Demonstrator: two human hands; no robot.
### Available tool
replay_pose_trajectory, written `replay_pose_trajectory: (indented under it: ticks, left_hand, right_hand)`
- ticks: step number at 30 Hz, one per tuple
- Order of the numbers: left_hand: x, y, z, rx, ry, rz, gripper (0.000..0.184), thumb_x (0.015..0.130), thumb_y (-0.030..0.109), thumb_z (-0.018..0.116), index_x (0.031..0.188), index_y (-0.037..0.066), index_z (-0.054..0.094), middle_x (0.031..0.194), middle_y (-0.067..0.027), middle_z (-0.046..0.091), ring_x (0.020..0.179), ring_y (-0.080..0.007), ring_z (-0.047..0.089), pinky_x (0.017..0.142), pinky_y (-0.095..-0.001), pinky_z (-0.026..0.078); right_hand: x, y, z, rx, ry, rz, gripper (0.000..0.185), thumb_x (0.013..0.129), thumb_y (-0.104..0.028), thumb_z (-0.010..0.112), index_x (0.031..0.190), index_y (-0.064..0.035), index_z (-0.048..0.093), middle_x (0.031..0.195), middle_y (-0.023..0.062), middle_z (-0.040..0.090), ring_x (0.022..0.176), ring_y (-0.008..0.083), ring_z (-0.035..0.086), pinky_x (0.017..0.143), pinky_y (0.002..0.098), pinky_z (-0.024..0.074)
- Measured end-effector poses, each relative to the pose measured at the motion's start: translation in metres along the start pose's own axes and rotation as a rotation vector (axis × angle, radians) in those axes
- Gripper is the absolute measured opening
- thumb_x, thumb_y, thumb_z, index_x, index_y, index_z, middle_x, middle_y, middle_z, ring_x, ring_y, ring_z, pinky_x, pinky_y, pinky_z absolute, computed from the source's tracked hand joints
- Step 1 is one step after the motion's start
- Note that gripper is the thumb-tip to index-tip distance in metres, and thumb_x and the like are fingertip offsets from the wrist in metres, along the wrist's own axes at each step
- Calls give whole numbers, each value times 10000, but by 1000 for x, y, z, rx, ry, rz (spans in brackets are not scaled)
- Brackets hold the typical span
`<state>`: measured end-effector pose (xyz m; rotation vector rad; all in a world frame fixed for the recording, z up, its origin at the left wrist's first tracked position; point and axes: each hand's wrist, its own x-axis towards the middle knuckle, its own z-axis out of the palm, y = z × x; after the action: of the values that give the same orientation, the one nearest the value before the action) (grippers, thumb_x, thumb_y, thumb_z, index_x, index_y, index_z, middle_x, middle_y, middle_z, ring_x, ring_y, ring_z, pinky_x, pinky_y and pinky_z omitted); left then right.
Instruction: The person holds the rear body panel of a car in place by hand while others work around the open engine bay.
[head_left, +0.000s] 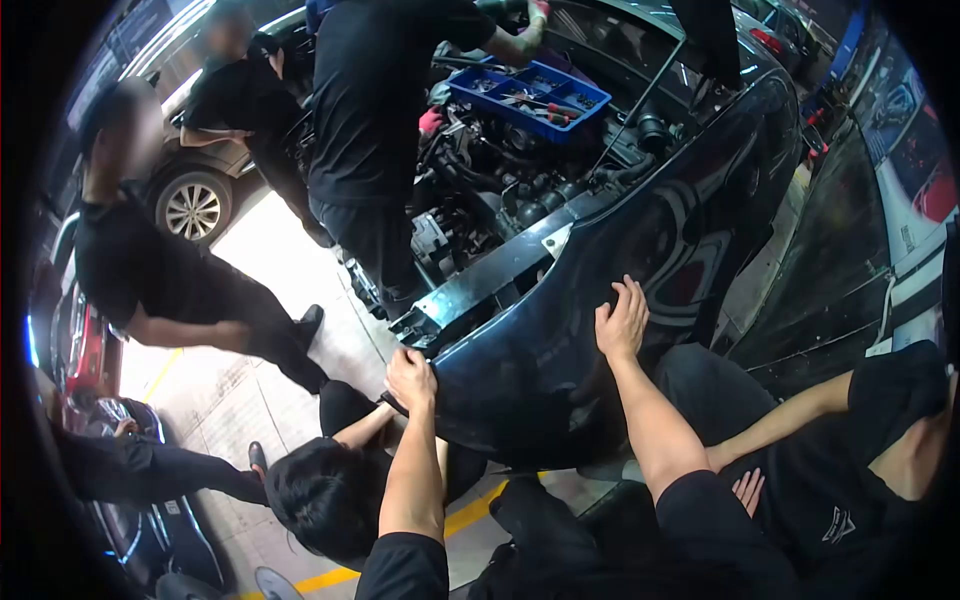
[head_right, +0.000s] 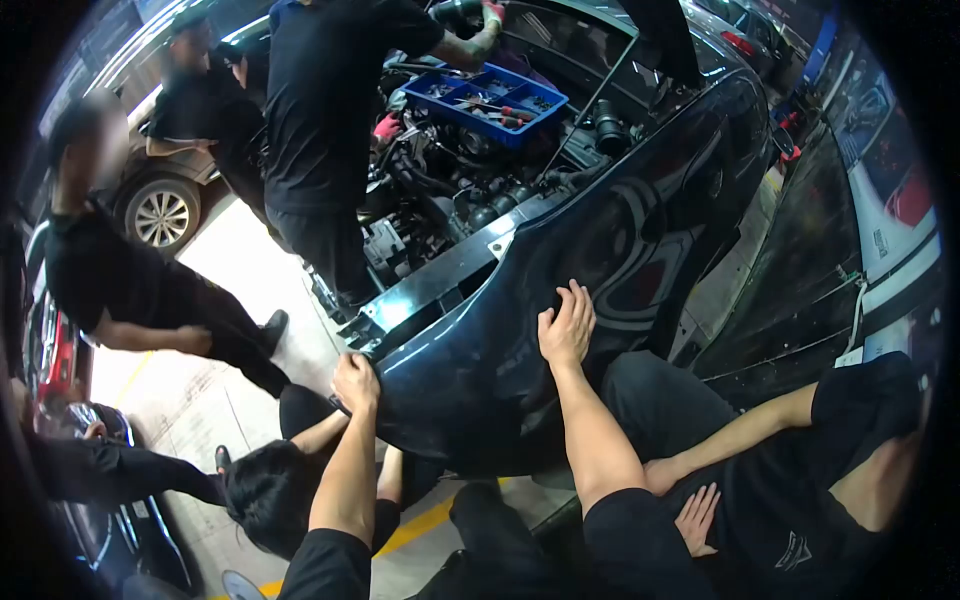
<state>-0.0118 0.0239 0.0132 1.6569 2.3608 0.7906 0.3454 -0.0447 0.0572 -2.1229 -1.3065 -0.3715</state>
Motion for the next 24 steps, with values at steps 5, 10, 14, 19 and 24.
replay_pose_trajectory:
  ticks: [5, 10, 14, 19, 24]
  left_hand:
    - [0, 1, 3, -124, 45, 4, 226, 876, 276, 520, 854, 96, 654, 876, -162, 677, 889, -367, 608, 812, -490, 422]
    - [-2, 9, -7, -74, 50, 21, 266, 878, 274, 502, 864, 57, 654, 838, -237, 662, 836, -428, 621, 774, -521, 455]
    - [-1, 10, -11, -70, 6, -31, 246, 875, 264, 511, 852, 68, 658, 868, -167, 676, 882, -375, 609, 827, -484, 423]
    - [-5, 18, -17, -33, 9, -17, 222, 860, 246, 509, 824, 90, 663, 842, -155, 685, 866, -360, 609, 818, -489, 419]
    - [-3, 8, -6, -35, 61, 13, 216, 849, 235, 521, 826, 97, 686, 815, -174, 690, 807, -386, 631, 762, -493, 425]
  right_hand:
    - [10, 1, 5, 21, 46, -4, 399, 810, -140, 597, 1202, -88, 549, 1387, 126, 496, 1329, 339, 430, 1101, 484, 336]
    - [5, -1, 0, 2, 23, 1, 397, 807, -132, 598, 1198, -85, 542, 1390, 126, 492, 1330, 341, 427, 1097, 489, 334]
    - [4, 2, 4, 1, 4, 0, 409, 812, -136, 597, 1212, -85, 528, 1396, 126, 485, 1337, 336, 418, 1107, 489, 324]
    - [4, 3, 6, 2, -10, 18, 407, 828, -162, 590, 1224, -91, 526, 1407, 124, 479, 1355, 328, 400, 1123, 479, 308]
    - [3, 3, 4, -8, -2, 6, 399, 830, -154, 588, 1220, -91, 527, 1407, 120, 479, 1356, 318, 400, 1123, 471, 305]
